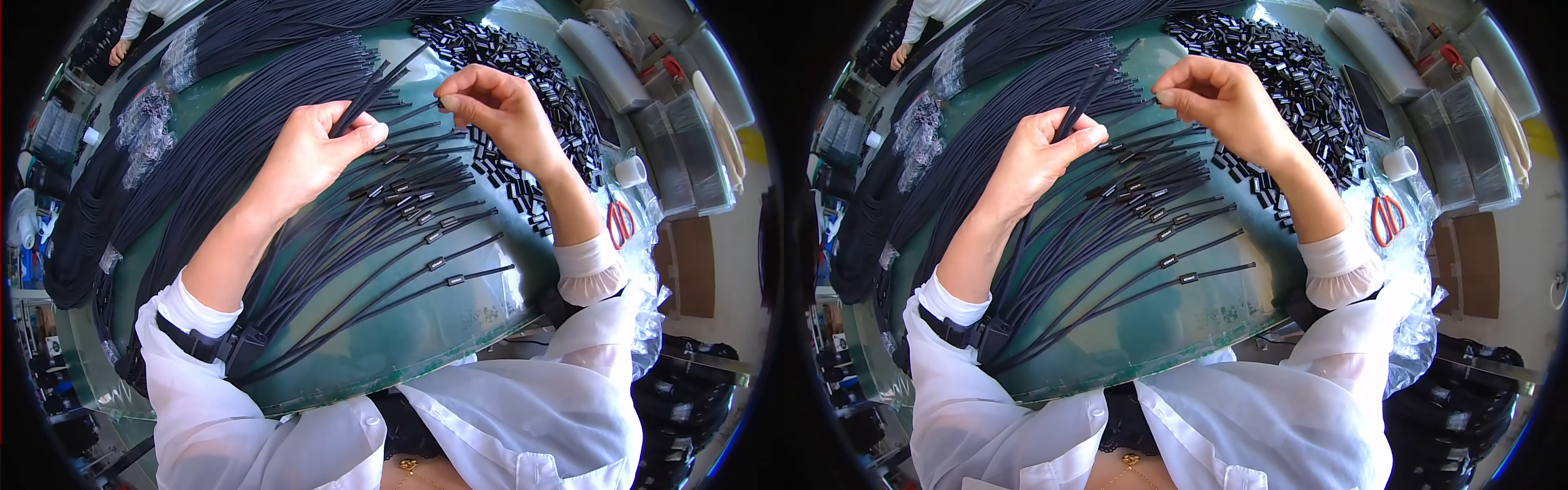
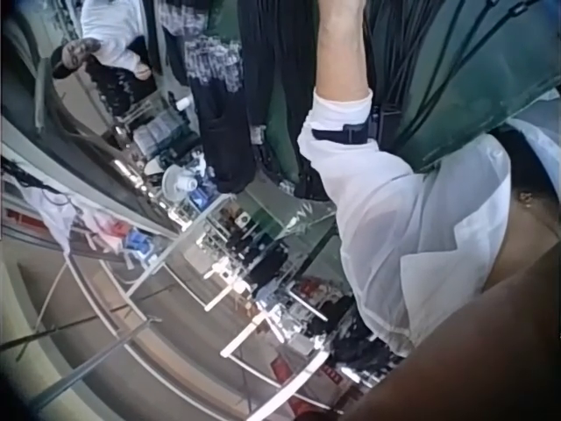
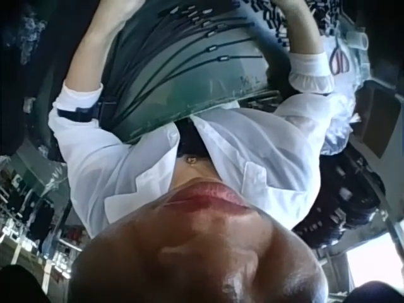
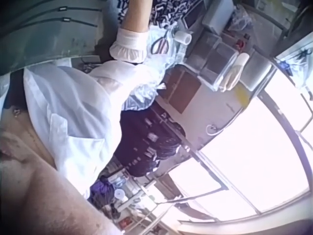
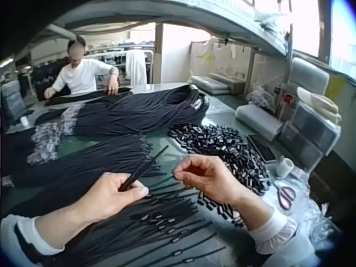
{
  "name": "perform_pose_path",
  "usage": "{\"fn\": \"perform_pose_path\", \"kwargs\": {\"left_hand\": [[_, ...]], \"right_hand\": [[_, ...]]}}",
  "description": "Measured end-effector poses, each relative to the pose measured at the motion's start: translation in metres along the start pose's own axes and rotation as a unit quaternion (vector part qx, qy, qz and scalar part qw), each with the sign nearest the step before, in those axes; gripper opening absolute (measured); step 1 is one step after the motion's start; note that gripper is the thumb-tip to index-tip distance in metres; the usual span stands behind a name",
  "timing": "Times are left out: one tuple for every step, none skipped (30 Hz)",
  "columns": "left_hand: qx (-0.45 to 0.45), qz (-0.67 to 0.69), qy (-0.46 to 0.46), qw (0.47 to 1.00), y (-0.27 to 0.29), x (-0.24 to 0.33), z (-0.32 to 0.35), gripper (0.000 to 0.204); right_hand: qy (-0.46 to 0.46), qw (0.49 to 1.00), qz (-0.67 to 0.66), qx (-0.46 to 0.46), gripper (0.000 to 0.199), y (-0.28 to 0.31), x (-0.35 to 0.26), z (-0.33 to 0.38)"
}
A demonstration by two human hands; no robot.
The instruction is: The person attaches small plastic caps to the ends of individual black cords by hand and then gathers the finished cords into a bundle.
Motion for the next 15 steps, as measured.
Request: {"fn": "perform_pose_path", "kwargs": {"left_hand": [[-0.014,-0.014,-0.005,1.000,0.000,0.000,-0.001,0.017],[-0.029,-0.029,-0.010,0.999,-0.001,0.001,-0.001,0.017],[-0.031,-0.029,-0.010,0.999,-0.001,0.001,0.000,0.017],[-0.050,0.017,0.031,0.998,-0.005,-0.004,0.002,0.018],[-0.069,0.062,0.072,0.993,-0.010,-0.009,0.005,0.019],[-0.094,0.108,0.111,0.984,-0.016,-0.011,0.007,0.020],[-0.102,0.108,0.108,0.983,-0.017,-0.008,0.006,0.020],[-0.127,0.123,0.113,0.978,-0.022,-0.005,0.007,0.022],[-0.145,0.138,0.122,0.972,-0.023,-0.004,0.010,0.024],[-0.162,0.152,0.130,0.966,-0.023,-0.005,0.013,0.026],[-0.161,0.152,0.131,0.966,-0.022,-0.009,0.012,0.026],[-0.133,0.095,0.094,0.982,-0.016,-0.013,0.008,0.027],[-0.105,0.037,0.056,0.992,-0.009,-0.018,0.004,0.029],[-0.074,-0.022,0.019,0.997,-0.001,-0.018,0.003,0.031],[-0.073,-0.021,0.020,0.997,0.002,-0.020,0.002,0.031]], "right_hand": [[-0.001,1.000,0.000,0.001,0.012,-0.002,-0.002,0.001],[0.041,0.998,0.041,-0.014,0.011,-0.009,-0.009,0.003],[0.082,0.993,0.082,-0.029,0.010,-0.019,-0.018,0.005],[0.124,0.984,0.123,-0.044,0.010,-0.028,-0.026,0.007],[0.124,0.983,0.124,-0.043,0.010,-0.034,-0.028,0.008],[0.052,0.997,0.045,-0.045,0.010,-0.039,-0.025,0.008],[-0.020,0.998,-0.036,-0.046,0.010,-0.043,-0.020,0.009],[-0.091,0.988,-0.118,-0.046,0.010,-0.045,-0.014,0.012],[-0.091,0.988,-0.118,-0.046,0.010,-0.044,-0.013,0.013],[-0.106,0.983,-0.140,-0.057,0.011,-0.045,-0.009,0.014],[-0.120,0.977,-0.161,-0.068,0.011,-0.045,-0.005,0.015],[-0.135,0.971,-0.182,-0.080,0.011,-0.044,-0.001,0.015],[-0.134,0.971,-0.182,-0.081,0.011,-0.038,0.003,0.014],[-0.133,0.985,-0.087,-0.068,0.012,-0.023,0.010,0.010],[-0.131,0.990,0.011,-0.052,0.013,-0.005,0.020,0.006]]}}
Point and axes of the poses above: each hand's wrist, its own z-axis away from the middle knuckle, its own y-axis out of the back of the hand, x = y × z, the point moved 7 cm from there along -z, towards the middle knuckle, and after that the axes turned 3 degrees about x, right-handed, at the moved point
